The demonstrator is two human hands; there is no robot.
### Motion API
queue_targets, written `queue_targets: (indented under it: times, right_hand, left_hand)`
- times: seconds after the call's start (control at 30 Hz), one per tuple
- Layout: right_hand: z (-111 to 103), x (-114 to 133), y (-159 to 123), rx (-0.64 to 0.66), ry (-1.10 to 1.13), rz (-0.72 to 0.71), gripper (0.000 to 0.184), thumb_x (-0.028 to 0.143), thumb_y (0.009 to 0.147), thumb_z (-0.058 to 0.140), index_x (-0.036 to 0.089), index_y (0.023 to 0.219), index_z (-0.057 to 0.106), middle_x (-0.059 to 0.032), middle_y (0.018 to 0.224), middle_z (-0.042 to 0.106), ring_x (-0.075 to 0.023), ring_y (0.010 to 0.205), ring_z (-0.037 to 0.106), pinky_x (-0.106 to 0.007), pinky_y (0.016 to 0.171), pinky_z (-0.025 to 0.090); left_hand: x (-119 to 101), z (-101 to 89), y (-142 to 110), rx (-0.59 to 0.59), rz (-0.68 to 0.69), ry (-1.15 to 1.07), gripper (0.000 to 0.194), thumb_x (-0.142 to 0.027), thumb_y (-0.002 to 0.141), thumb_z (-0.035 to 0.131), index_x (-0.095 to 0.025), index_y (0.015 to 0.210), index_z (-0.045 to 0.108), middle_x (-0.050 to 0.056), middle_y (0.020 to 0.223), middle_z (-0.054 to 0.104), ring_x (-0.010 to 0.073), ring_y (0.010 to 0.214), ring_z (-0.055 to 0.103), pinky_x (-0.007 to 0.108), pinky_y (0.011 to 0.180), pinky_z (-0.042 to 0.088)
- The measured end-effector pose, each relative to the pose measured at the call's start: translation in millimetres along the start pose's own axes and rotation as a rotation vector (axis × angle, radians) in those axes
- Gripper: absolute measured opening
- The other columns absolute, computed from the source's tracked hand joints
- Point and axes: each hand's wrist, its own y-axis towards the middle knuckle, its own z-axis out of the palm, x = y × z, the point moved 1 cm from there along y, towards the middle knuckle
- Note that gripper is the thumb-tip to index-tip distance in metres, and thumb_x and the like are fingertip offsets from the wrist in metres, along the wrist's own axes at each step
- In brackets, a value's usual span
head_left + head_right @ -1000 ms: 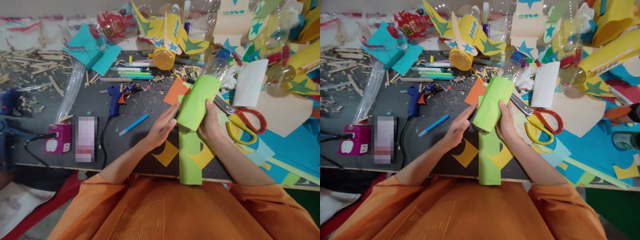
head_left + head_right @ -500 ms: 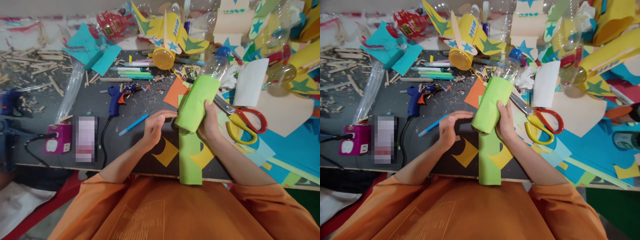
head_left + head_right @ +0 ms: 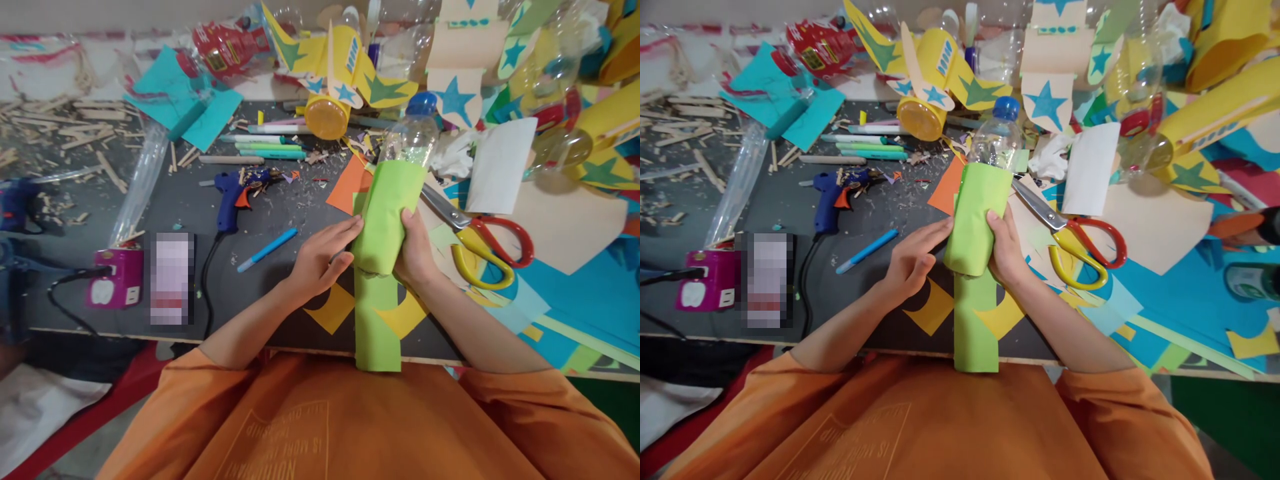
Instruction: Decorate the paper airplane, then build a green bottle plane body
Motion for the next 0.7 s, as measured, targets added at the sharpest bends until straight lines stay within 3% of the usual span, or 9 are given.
queue_targets:
  times: [0.07,0.13,0.23,0.33,0.43,0.57,0.63,0.7]
  right_hand:
    - [-0.4,-0.1,0.2,0.009,0.001,0.014,0.043,0.055,0.064,0.075,0.030,0.094,0.058,0.0002,0.096,0.073,-0.0276,0.111,0.067,-0.047,0.095,0.059]
    - [-1.0,-0.7,0.5,0.017,-0.003,0.035,0.044,0.055,0.063,0.076,0.031,0.094,0.059,0.0006,0.097,0.073,-0.0280,0.106,0.068,-0.047,0.093,0.059]
    - [-1.1,-1.6,0.3,0.050,-0.023,0.039,0.042,0.055,0.064,0.075,0.031,0.096,0.061,-0.0006,0.099,0.073,-0.0285,0.109,0.067,-0.047,0.093,0.059]
    - [-1.0,-2.6,-0.1,0.068,-0.028,0.020,0.045,0.056,0.065,0.074,0.029,0.098,0.062,-0.0029,0.102,0.074,-0.0294,0.114,0.065,-0.048,0.095,0.057]
    - [-2.2,-3.9,0.4,0.068,-0.040,0.029,0.046,0.057,0.066,0.074,0.029,0.100,0.063,-0.0020,0.104,0.074,-0.0283,0.110,0.067,-0.047,0.094,0.057]
    - [-4.1,-4.5,1.2,0.079,-0.057,0.031,0.049,0.059,0.066,0.075,0.029,0.102,0.063,-0.0017,0.105,0.074,-0.0279,0.106,0.069,-0.047,0.093,0.058]
    - [-4.3,-4.3,0.5,0.104,-0.075,0.021,0.049,0.060,0.066,0.075,0.029,0.102,0.064,-0.0021,0.105,0.073,-0.0283,0.107,0.068,-0.047,0.092,0.058]
    - [-4.3,-4.1,-1.0,0.126,-0.093,0.012,0.050,0.061,0.066,0.075,0.030,0.103,0.064,-0.0018,0.103,0.074,-0.0284,0.107,0.068,-0.046,0.091,0.059]
  left_hand:
    - [-0.6,-1.7,0.5,-0.109,-0.028,-0.032,0.052,-0.048,0.103,0.029,-0.021,0.121,0.070,0.011,0.125,0.071,0.0239,0.117,0.066,0.041,0.100,0.053]
    - [0.6,-2.2,1.4,-0.171,-0.063,-0.064,0.054,-0.047,0.104,0.025,-0.022,0.123,0.069,0.009,0.125,0.071,0.0229,0.118,0.065,0.041,0.103,0.052]
    - [3.2,0.2,3.5,-0.059,-0.067,-0.074,0.057,-0.053,0.102,0.027,-0.024,0.149,0.044,0.008,0.151,0.051,0.0246,0.142,0.046,0.041,0.117,0.039]
    - [2.6,2.5,4.7,0.101,-0.050,-0.073,0.065,-0.058,0.100,0.028,-0.025,0.156,0.028,0.008,0.162,0.032,0.0266,0.151,0.030,0.041,0.122,0.032]
    - [-0.9,1.3,4.4,0.095,-0.050,-0.062,0.064,-0.059,0.100,0.030,-0.023,0.152,0.038,0.011,0.159,0.038,0.0282,0.147,0.038,0.044,0.118,0.037]
    - [-2.6,-2.3,3.8,-0.110,-0.064,-0.119,0.054,-0.053,0.102,0.031,-0.022,0.122,0.069,0.011,0.130,0.068,0.0251,0.123,0.063,0.043,0.106,0.050]
    - [-1.1,-2.7,4.2,-0.195,-0.093,-0.135,0.054,-0.053,0.102,0.028,-0.024,0.119,0.071,0.009,0.124,0.071,0.0239,0.120,0.064,0.043,0.106,0.050]
    - [0.4,-1.6,5.2,-0.185,-0.113,-0.118,0.055,-0.055,0.101,0.028,-0.024,0.132,0.063,0.008,0.138,0.063,0.0247,0.132,0.056,0.042,0.112,0.045]
